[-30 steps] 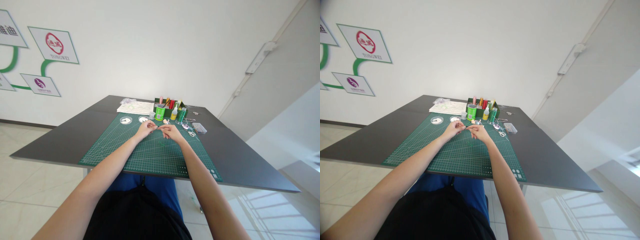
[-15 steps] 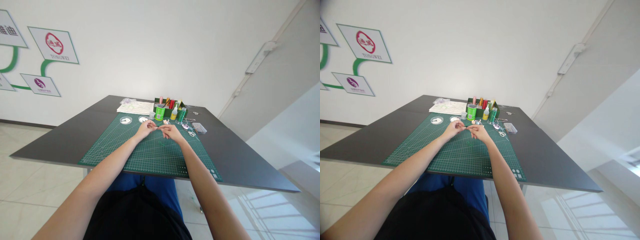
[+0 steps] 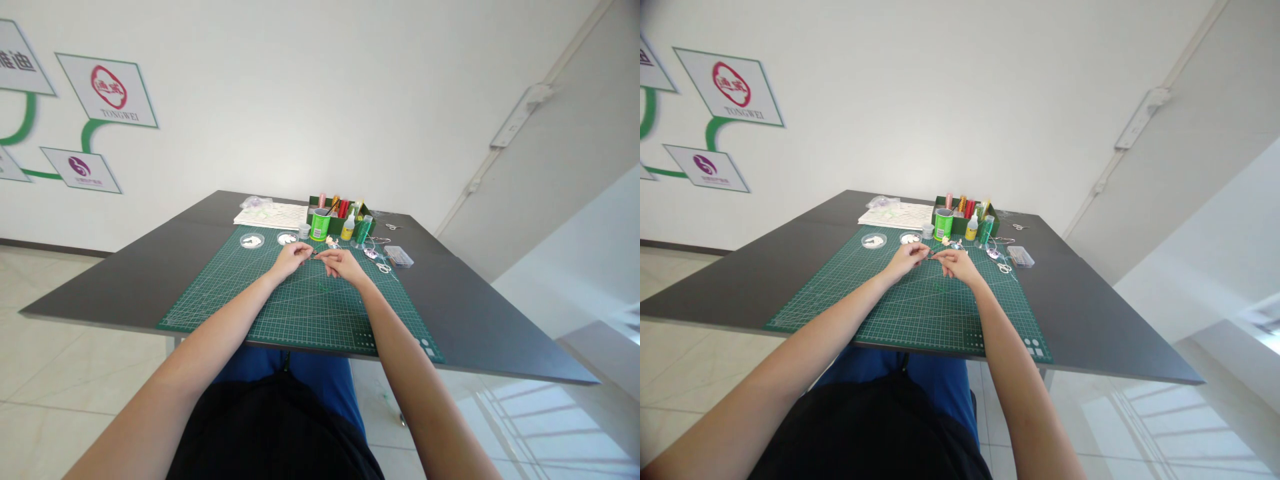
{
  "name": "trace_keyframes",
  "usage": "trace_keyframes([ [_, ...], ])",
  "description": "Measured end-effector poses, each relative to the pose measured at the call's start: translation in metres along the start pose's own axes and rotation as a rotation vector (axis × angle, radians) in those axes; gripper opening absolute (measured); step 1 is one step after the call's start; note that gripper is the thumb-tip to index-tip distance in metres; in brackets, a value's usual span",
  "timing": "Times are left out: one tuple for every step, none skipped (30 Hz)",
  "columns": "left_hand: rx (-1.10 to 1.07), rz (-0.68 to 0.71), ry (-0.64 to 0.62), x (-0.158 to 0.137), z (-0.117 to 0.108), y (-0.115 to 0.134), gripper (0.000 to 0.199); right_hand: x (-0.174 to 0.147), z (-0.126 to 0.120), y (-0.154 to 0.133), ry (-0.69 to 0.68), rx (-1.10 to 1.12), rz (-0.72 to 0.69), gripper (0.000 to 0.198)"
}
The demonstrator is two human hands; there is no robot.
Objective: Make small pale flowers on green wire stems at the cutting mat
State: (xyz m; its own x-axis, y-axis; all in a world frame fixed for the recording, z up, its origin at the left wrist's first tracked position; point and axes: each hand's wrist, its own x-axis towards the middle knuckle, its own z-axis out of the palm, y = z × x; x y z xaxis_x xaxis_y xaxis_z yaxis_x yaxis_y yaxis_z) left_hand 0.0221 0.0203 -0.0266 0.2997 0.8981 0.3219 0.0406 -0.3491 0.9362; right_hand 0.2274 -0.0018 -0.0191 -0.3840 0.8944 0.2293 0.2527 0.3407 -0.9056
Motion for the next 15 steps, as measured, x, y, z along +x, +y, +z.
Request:
trace_keyframes([
  [0.01,-0.002,-0.002,0.0001,-0.0002,0.0,0.031,-0.0002,0.0001,-0.0002,-0.001,-0.002,-0.002,0.038],
  [0.019,-0.004,-0.002,0.0001,-0.0004,0.0,0.032,-0.0003,0.0002,-0.0004,0.0,-0.004,-0.003,0.038],
  [0.027,-0.005,-0.004,0.0001,-0.0006,-0.0002,0.032,-0.0005,0.0003,-0.0006,0.002,-0.006,-0.004,0.038],
  [0.033,-0.006,-0.005,0.0001,-0.0007,-0.0003,0.032,-0.0007,0.0004,-0.0007,0.007,-0.01,-0.005,0.038],
  [0.037,-0.007,-0.006,0.0001,-0.0007,-0.0004,0.032,-0.0009,0.0005,-0.0009,0.011,-0.013,-0.005,0.038],
  [0.039,-0.009,-0.007,0.0,-0.0007,-0.0004,0.032,-0.0011,0.0005,-0.0011,0.015,-0.016,-0.004,0.038],
  [0.039,-0.012,-0.007,-0.0001,-0.0006,-0.0003,0.031,-0.0012,0.0006,-0.0013,0.018,-0.017,-0.003,0.038],
  [0.036,-0.016,-0.006,-0.0002,-0.0005,-0.0001,0.03,-0.0013,0.0006,-0.0015,0.019,-0.017,-0.001,0.038],
  [0.032,-0.019,-0.005,-0.0004,-0.0003,0.0001,0.029,-0.0014,0.0006,-0.0017,0.018,-0.016,0.001,0.038],
  [0.027,-0.021,-0.001,-0.0005,0.0,0.0004,0.028,-0.0014,0.0006,-0.0019,0.015,-0.014,0.003,0.038],
  [0.022,-0.022,0.0,-0.0007,0.0002,0.0006,0.026,-0.0013,0.0007,-0.002,0.012,-0.012,0.005,0.038],
  [0.017,-0.021,0.001,-0.0008,0.0005,0.0009,0.025,-0.0012,0.0008,-0.002,0.008,-0.009,0.007,0.038],
  [0.014,-0.02,0.0,-0.0008,0.0007,0.001,0.024,-0.0011,0.001,-0.0021,0.005,-0.007,0.008,0.038],
  [0.012,-0.018,-0.003,-0.0009,0.0009,0.0011,0.023,-0.001,0.0012,-0.0021,0.005,-0.005,0.011,0.038],
  [0.01,-0.017,-0.007,-0.0008,0.0011,0.0011,0.023,-0.0009,0.0015,-0.0021,0.005,-0.004,0.014,0.037],
])
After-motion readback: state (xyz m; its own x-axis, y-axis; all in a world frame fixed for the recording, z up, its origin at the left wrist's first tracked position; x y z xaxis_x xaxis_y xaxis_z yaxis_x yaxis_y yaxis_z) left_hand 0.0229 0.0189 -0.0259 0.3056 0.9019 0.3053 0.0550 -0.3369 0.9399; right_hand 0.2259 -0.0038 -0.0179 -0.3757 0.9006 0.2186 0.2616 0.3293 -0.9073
